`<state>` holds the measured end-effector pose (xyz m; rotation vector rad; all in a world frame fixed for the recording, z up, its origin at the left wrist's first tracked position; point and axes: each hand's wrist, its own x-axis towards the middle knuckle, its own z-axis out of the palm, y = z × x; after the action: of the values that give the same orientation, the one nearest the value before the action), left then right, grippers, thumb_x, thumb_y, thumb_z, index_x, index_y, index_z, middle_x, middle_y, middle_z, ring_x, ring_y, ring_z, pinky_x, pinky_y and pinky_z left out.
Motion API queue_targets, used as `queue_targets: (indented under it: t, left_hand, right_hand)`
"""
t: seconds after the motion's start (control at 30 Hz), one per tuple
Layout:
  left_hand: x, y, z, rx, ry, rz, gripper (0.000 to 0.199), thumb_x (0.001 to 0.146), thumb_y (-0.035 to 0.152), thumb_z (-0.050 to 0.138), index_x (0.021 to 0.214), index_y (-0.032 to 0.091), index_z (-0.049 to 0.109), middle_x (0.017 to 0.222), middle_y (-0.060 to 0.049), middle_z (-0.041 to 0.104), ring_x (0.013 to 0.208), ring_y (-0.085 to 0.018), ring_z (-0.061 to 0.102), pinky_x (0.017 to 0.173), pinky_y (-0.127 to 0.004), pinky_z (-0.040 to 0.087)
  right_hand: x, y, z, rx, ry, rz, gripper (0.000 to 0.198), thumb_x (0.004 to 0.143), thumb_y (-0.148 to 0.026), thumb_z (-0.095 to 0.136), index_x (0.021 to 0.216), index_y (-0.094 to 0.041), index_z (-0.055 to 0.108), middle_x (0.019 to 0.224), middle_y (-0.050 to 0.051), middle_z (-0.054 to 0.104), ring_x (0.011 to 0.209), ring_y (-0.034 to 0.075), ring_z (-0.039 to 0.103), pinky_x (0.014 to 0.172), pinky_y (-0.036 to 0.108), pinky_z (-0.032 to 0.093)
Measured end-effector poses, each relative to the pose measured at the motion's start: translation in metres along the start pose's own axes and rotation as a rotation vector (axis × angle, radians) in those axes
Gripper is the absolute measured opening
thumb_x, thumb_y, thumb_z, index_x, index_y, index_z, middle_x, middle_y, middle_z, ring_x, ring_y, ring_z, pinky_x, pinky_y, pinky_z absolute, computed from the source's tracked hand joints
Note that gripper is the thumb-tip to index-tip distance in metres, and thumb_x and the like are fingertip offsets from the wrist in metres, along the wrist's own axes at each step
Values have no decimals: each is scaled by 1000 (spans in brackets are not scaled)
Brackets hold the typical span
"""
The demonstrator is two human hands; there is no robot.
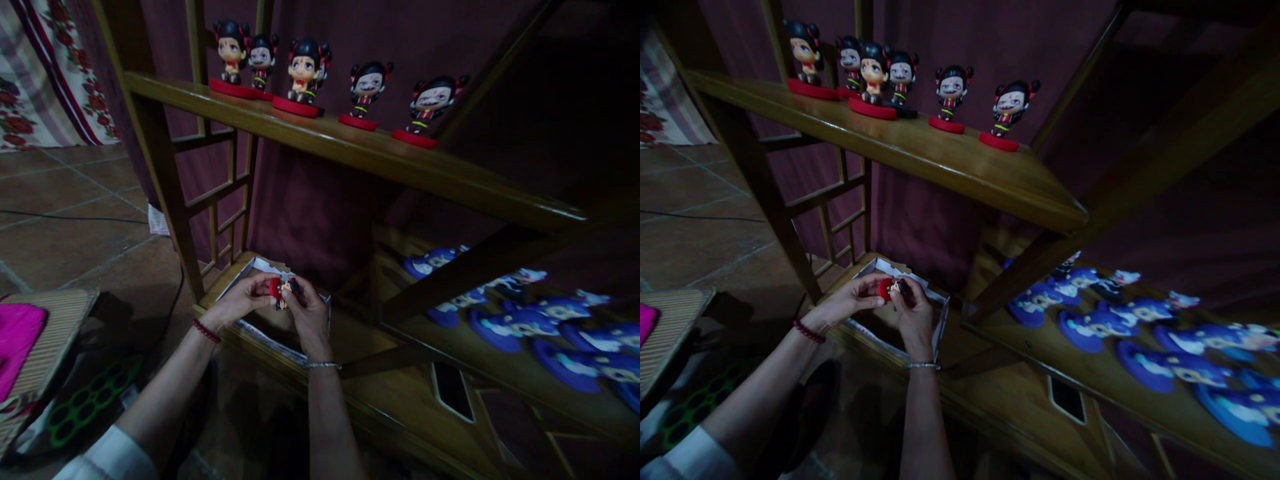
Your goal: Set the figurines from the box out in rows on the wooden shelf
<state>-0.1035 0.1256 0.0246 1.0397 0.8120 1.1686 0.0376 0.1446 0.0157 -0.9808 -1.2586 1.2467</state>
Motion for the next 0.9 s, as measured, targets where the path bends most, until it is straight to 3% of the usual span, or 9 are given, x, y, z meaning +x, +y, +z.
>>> queue_targets:
  t: [0.43, 0.9]
  left_hand:
    - [1, -2, 0, 38, -10, -17, 52, 61, 19, 71, 110, 15, 53, 97, -5, 63, 92, -16, 56, 88, -33, 39]
    - [3, -7, -3, 12, 19, -16, 51, 61, 20, 71, 109, 14, 53, 97, -6, 62, 89, -15, 56, 86, -31, 40]
  right_hand:
    - [-2, -4, -2, -115, -41, -46, 31, 68, -29, 60, 98, -25, 60, 95, -1, 64, 82, 15, 59, 73, 26, 48]
    - [-2, -5, -2, -107, -16, 15, 36, 66, -29, 62, 102, -25, 60, 94, 0, 65, 83, 16, 59, 75, 28, 47]
